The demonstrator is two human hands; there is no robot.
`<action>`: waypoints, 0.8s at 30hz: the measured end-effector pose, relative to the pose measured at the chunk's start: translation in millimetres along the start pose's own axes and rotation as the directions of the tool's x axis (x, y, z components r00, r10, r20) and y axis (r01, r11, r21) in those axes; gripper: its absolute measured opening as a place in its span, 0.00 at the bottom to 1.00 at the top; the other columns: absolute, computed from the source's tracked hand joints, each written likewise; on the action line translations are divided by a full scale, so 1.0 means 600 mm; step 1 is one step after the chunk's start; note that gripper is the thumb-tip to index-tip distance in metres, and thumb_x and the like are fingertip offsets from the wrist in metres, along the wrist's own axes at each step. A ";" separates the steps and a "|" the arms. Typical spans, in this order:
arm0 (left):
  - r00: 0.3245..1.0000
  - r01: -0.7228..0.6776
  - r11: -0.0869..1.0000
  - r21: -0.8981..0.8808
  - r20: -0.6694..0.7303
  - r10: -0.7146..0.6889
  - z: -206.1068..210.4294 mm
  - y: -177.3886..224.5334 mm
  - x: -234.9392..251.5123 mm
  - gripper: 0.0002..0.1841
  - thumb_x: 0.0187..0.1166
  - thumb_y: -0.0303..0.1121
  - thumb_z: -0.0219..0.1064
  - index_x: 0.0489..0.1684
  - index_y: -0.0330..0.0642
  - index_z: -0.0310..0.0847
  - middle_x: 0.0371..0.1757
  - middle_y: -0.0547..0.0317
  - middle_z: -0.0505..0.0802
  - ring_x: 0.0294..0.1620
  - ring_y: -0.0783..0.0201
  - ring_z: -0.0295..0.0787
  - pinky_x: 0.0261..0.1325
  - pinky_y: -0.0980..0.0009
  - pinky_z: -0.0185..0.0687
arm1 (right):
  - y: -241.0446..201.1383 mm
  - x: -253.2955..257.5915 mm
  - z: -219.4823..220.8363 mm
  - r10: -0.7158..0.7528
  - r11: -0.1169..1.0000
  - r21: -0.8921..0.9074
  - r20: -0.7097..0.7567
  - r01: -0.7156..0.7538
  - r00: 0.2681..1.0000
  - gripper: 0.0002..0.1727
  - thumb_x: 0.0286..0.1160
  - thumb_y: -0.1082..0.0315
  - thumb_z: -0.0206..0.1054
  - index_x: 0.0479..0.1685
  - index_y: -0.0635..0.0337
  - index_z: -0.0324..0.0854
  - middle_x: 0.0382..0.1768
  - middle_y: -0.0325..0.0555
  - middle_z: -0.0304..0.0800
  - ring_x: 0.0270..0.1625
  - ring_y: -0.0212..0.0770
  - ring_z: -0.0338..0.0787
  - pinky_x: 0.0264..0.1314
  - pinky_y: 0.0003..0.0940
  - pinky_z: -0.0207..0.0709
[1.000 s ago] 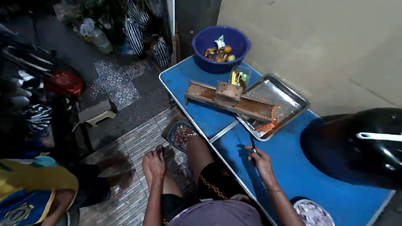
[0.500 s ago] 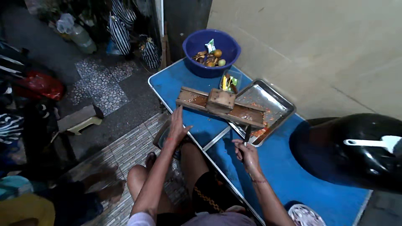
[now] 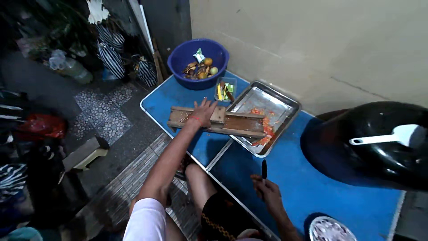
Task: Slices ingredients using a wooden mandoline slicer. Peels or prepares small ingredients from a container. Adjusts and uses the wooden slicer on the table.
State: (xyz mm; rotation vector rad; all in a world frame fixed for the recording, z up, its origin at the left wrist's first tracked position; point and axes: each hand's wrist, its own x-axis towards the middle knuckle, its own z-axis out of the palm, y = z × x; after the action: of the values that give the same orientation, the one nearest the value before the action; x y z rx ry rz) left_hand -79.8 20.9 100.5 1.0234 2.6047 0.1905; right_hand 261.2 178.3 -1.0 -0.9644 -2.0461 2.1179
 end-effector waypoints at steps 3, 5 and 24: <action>1.000 0.010 1.000 0.010 0.016 -0.010 -0.002 -0.005 0.007 0.55 0.53 0.30 0.88 0.90 0.47 0.61 0.87 0.42 0.70 0.93 0.37 0.49 0.80 0.19 0.44 | 0.011 -0.007 -0.003 0.037 0.999 0.015 0.008 -0.037 0.999 0.13 0.82 0.75 0.57 0.54 0.69 0.86 0.23 0.33 0.85 0.17 0.21 0.73 0.18 0.16 0.66; 0.999 0.035 0.999 -0.007 0.034 -0.035 -0.009 -0.007 0.004 0.57 0.51 0.32 0.90 0.91 0.48 0.58 0.88 0.43 0.68 0.93 0.36 0.47 0.79 0.18 0.44 | 0.016 -0.009 -0.001 0.042 0.999 0.023 0.013 -0.043 0.999 0.13 0.82 0.76 0.57 0.52 0.69 0.86 0.23 0.33 0.85 0.17 0.21 0.74 0.18 0.15 0.67; 0.995 0.056 0.994 0.096 0.082 -0.064 0.038 -0.107 -0.022 0.65 0.45 0.50 0.93 0.91 0.37 0.56 0.88 0.33 0.65 0.91 0.37 0.55 0.91 0.34 0.34 | 0.034 -0.025 0.004 0.119 0.993 0.024 -0.002 -0.119 0.993 0.12 0.81 0.78 0.58 0.51 0.69 0.87 0.23 0.35 0.83 0.17 0.21 0.73 0.18 0.15 0.65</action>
State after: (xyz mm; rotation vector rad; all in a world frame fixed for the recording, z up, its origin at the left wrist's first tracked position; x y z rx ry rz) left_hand -103.5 -35.3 67.0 0.9611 2.5841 0.0097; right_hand 279.8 167.1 -14.2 -1.1127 -2.0043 2.1905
